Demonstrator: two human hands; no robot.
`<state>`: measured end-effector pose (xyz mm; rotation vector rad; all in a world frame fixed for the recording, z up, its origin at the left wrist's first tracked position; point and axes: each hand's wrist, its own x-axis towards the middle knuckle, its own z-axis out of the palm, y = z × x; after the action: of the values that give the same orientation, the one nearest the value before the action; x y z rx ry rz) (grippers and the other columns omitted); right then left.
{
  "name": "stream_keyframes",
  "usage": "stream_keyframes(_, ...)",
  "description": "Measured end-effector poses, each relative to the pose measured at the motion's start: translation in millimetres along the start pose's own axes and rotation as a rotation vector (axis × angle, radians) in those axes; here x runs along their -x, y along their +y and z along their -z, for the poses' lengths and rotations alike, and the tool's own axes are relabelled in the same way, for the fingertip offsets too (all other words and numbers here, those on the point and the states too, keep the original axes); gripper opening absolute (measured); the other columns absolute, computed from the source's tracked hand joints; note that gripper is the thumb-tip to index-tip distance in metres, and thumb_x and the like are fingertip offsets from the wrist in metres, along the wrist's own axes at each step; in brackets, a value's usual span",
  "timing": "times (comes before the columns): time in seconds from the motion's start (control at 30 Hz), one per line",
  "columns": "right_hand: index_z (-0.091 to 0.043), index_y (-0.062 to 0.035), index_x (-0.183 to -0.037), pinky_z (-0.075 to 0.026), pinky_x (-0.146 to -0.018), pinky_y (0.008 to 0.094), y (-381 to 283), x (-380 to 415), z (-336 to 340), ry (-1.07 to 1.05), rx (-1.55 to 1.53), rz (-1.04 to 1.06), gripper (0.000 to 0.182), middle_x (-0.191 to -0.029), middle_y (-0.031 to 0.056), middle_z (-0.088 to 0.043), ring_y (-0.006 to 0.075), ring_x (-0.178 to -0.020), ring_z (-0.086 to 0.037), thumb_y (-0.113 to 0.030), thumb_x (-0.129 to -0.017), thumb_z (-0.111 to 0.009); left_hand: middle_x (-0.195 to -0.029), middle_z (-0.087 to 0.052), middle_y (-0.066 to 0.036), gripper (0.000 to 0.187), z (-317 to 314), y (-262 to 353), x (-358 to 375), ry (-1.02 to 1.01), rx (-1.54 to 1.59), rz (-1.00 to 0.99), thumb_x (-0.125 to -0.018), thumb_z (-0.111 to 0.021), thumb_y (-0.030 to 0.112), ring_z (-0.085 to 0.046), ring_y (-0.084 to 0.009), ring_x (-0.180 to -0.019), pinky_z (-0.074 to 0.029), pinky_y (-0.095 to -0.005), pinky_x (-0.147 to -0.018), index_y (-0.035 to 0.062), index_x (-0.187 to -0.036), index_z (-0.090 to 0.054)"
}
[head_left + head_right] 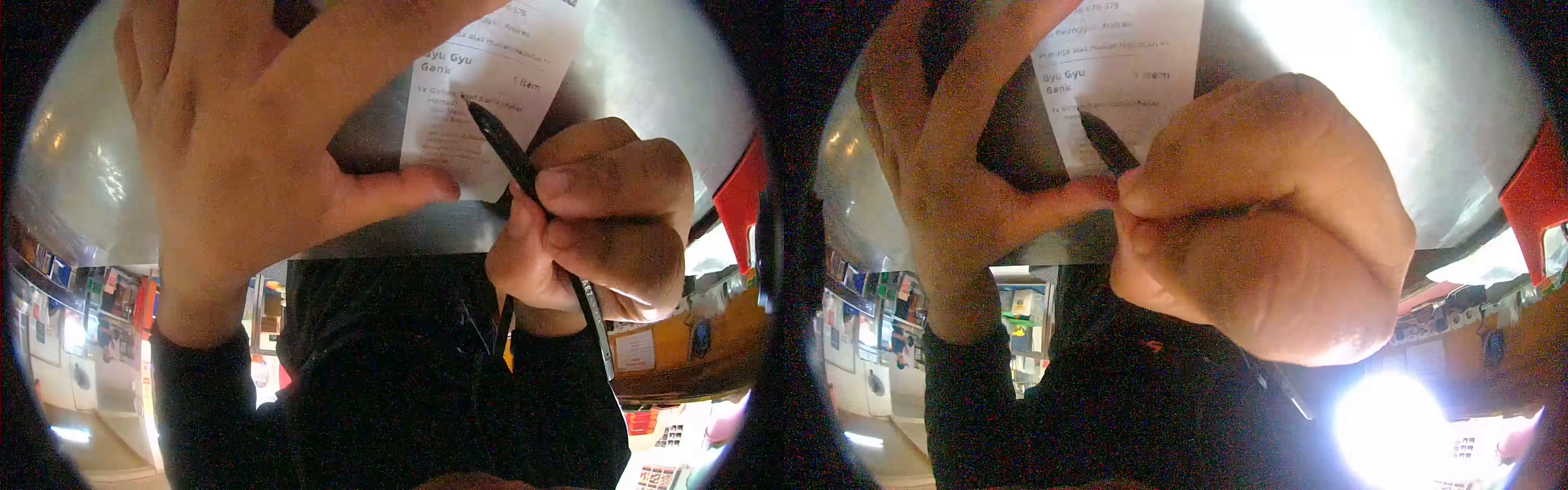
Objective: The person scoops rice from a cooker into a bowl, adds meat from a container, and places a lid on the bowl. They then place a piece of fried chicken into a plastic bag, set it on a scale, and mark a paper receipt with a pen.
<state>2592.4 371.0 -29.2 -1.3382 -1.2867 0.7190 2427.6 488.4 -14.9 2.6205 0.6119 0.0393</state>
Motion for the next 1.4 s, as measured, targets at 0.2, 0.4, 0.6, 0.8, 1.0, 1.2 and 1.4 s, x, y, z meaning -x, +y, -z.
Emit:
stream_keyframes(0.2,-0.048,-0.0073,-0.082,-0.045,-0.045,0.025,13.9,-2.3,55.6,0.042,0.122,0.036,0.028,-0.083,0.0105,-0.053,0.0171,-0.059,-0.053,0.004,-0.076,-0.072,-0.152,-0.028,-0.017,0.085,-8.5,36.2,-44.5,-0.028,0.005,0.009,-0.056,-0.082,0.052,-0.029,-0.0404,-0.136,-0.025,-0.0575,-0.107,0.0252,-0.131,-0.055)
stream_keyframes(0.4,-0.048,-0.0076,-0.081,-0.044,-0.045,0.0268,30.0,-1.8,116.1,0.007,0.127,0.098,0.025,-0.081,0.0091,-0.052,0.0183,-0.06,-0.052,0.002,-0.077,-0.071,-0.152,-0.028,-0.017,0.085,-20.2,60.5,-78.9,-0.053,0.002,0.014,-0.055,-0.082,0.053,-0.029,-0.0405,-0.136,-0.025,-0.0574,-0.107,0.0252,-0.131,-0.055)
stream_keyframes(0.6,-0.046,-0.0095,-0.081,-0.038,-0.042,0.0293,44.9,0.6,167.6,0.034,0.158,0.095,0.027,-0.083,0.0075,-0.048,0.0176,-0.06,-0.046,-0.005,-0.08,-0.072,-0.152,-0.028,-0.017,0.085,-32.6,83.3,-112.5,-0.072,0.003,0.023,-0.055,-0.081,0.054,-0.029,-0.0406,-0.136,-0.025,-0.0573,-0.107,0.0253,-0.131,-0.055)
stream_keyframes(0.8,-0.044,-0.0124,-0.084,-0.033,-0.041,0.03,52.1,4.6,193.3,0.109,0.02,0.13,0.027,-0.093,0.0072,-0.048,0.0195,-0.061,-0.046,0.001,-0.08,-0.068,-0.152,-0.028,-0.017,0.085,-37.7,96.8,-131.1,-0.073,0.008,0.029,-0.055,-0.081,0.054,-0.029,-0.0406,-0.136,-0.025,-0.0571,-0.107,0.0253,-0.131,-0.056)
stream_keyframes(1.0,-0.044,-0.0115,-0.083,-0.033,-0.041,0.0296,41.2,6.5,161.9,-0.047,0.019,0.135,0.027,-0.092,0.0076,-0.048,0.0192,-0.06,-0.046,0.003,-0.078,-0.067,-0.152,-0.028,-0.017,0.085,-32.7,87.9,-116.3,-0.064,0.013,0.023,-0.055,-0.081,0.055,-0.029,-0.0407,-0.136,-0.025,-0.057,-0.107,0.0254,-0.131,-0.056)
stream_keyframes(1.2,-0.045,-0.0107,-0.082,-0.034,-0.041,0.0291,38.6,4.3,147.4,-0.059,0.024,0.151,0.027,-0.091,0.008,-0.048,0.0189,-0.059,-0.046,0.004,-0.076,-0.067,-0.151,-0.028,-0.017,0.086,-28.1,78.4,-101.4,-0.054,0.01,0.021,-0.055,-0.081,0.055,-0.029,-0.0407,-0.136,-0.025,-0.0569,-0.107,0.0254,-0.131,-0.056)
stream_keyframes(1.4,-0.045,-0.0099,-0.081,-0.034,-0.041,0.0287,25.3,3.0,96.3,-0.048,0.031,0.152,0.028,-0.09,0.0083,-0.049,0.0186,-0.059,-0.046,0.006,-0.073,-0.067,-0.151,-0.028,-0.017,0.086,-15.1,49.5,-63.2,-0.037,0.023,0.013,-0.054,-0.081,0.056,-0.029,-0.0408,-0.136,-0.025,-0.0567,-0.107,0.0255,-0.131,-0.056)
